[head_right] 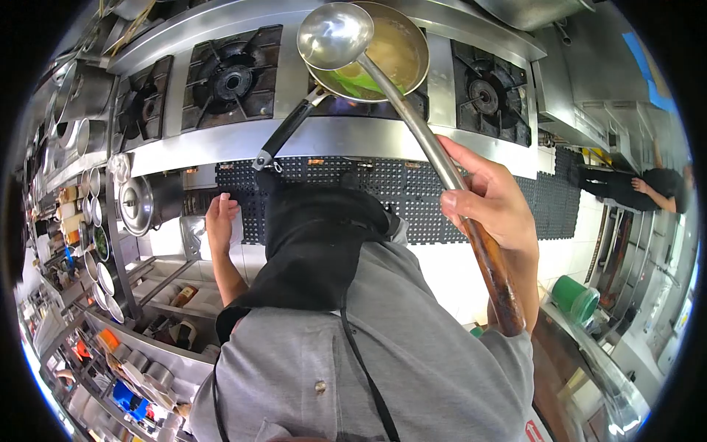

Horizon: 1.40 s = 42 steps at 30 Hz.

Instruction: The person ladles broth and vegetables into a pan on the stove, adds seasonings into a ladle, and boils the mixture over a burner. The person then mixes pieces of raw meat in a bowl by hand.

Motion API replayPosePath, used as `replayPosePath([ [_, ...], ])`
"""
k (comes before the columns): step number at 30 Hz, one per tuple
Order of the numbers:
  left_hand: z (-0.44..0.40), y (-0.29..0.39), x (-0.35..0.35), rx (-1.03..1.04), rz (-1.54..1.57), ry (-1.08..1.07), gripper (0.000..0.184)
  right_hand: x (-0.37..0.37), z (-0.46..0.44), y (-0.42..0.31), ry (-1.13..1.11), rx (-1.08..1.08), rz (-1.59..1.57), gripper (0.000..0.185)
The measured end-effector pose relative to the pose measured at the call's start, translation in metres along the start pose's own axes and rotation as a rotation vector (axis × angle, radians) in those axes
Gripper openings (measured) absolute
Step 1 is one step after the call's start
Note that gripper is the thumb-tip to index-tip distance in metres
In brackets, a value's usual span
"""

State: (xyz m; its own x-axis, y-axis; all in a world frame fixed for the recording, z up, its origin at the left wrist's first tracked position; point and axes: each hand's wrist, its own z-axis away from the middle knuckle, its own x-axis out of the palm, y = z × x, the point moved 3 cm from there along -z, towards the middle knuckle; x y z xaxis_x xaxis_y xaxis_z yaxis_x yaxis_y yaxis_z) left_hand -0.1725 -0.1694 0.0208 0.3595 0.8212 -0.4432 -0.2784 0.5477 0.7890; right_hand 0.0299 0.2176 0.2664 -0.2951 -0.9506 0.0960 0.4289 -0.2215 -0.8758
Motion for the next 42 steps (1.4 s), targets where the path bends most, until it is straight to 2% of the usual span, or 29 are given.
replayPosePath([
  [6,-0.018,-0.015,-0.027,0.015,0.090,0.008,0.039,0.040,-0.018,-0.008,-0.039,0.023,-0.011,0.069],
  [13,-0.042,-0.049,-0.114,0.045,0.150,0.135,0.039,0.147,-0.087,-0.023,-0.172,0.046,0.092,0.071],
  [16,-0.038,-0.066,-0.166,-0.004,0.143,0.257,0.040,0.216,-0.137,-0.035,-0.247,-0.001,0.076,0.072],
  [22,-0.033,-0.162,-0.246,-0.093,0.171,0.465,0.040,0.387,-0.248,-0.077,-0.575,-0.111,0.014,0.064],
  [25,-0.014,-0.163,-0.282,-0.157,0.228,0.504,0.041,0.489,-0.311,-0.106,-0.674,-0.211,0.055,0.058],
  [26,-0.008,-0.168,-0.291,-0.177,0.247,0.518,0.041,0.528,-0.337,-0.117,-0.751,-0.307,0.077,0.056],
  [27,-0.005,-0.185,-0.297,-0.174,0.251,0.548,0.042,0.564,-0.360,-0.128,-0.647,-0.352,0.169,0.052],
  [28,-0.007,-0.204,-0.300,-0.167,0.258,0.581,0.043,0.602,-0.379,-0.140,-0.657,-0.456,0.178,0.047],
  [29,-0.004,-0.211,-0.303,-0.149,0.296,0.625,0.044,0.637,-0.403,-0.153,-0.655,-0.612,0.357,0.065],
  [30,0.003,-0.204,-0.309,-0.166,0.288,0.601,0.040,0.673,-0.461,-0.155,-0.434,-0.947,0.645,0.061],
  [31,0.007,-0.208,-0.311,-0.173,0.297,0.634,0.041,0.695,-0.460,-0.175,-0.188,-1.117,1.020,0.051],
  [32,0.011,-0.210,-0.312,-0.181,0.307,0.666,0.041,0.708,-0.451,-0.188,-0.188,-1.131,1.010,0.051],
  [34,0.020,-0.213,-0.309,-0.215,0.368,0.703,0.040,0.721,-0.439,-0.207,0.103,-1.039,1.146,0.035],
  [36,0.022,-0.221,-0.303,-0.234,0.410,0.713,0.040,0.724,-0.459,-0.205,0.122,-1.101,1.094,0.032],
  [38,0.020,-0.225,-0.294,-0.262,0.459,0.682,0.040,0.719,-0.470,-0.203,-0.115,-1.247,0.825,0.033],
  [39,0.014,-0.231,-0.288,-0.293,0.459,0.659,0.040,0.713,-0.486,-0.192,-0.352,-1.196,0.559,0.030],
  [40,0.008,-0.231,-0.285,-0.298,0.461,0.598,0.040,0.704,-0.478,-0.194,-0.346,-1.201,0.558,0.030],
  [42,-0.010,-0.230,-0.281,-0.272,0.455,0.532,0.041,0.672,-0.442,-0.178,-0.751,-0.670,0.104,0.028],
])
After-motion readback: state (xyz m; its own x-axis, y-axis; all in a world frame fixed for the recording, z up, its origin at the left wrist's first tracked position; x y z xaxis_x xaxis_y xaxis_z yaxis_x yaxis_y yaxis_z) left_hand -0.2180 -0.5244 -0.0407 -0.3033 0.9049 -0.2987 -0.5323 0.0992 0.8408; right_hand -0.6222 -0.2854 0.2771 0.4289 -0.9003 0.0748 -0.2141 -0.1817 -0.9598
